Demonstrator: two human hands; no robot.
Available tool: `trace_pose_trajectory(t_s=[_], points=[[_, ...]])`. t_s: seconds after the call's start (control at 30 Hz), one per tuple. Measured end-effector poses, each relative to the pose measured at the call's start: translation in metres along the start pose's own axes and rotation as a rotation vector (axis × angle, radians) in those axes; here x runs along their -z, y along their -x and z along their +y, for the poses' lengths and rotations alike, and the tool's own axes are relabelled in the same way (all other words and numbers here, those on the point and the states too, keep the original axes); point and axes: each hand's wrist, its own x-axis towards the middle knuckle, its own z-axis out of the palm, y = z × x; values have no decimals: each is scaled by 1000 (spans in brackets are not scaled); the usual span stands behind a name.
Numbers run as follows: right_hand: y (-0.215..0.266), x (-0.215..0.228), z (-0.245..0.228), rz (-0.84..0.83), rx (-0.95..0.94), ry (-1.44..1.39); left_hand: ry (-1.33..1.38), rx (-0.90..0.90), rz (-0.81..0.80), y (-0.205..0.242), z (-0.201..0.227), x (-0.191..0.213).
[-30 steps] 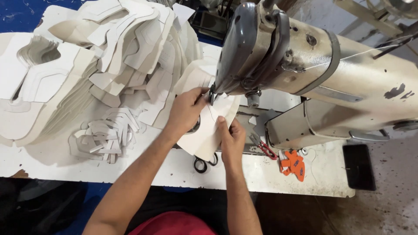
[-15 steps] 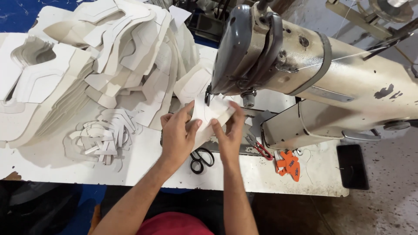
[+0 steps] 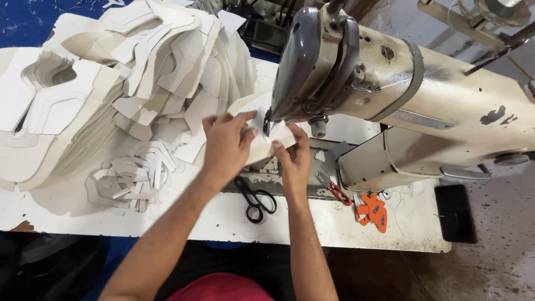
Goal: The person repeatedly picks up white shoe parts, aligns them with a smaller white piece, and sews them together using a sewing machine. After each stitch, the person cuts the thread with scissors and places the finished part aside.
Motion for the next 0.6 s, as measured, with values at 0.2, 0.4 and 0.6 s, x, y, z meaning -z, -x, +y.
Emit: trace_pose_trajectory(t_s=[0.2, 0.4, 0.6], points=[[29, 6, -8, 16, -61, 235, -80, -159, -134, -39, -20, -2], [58, 23, 49, 108, 127, -119, -70, -356, -219, -58, -29, -7], [-70, 95, 164, 146, -327, -578, -232, -271, -16, -28, -51, 19]])
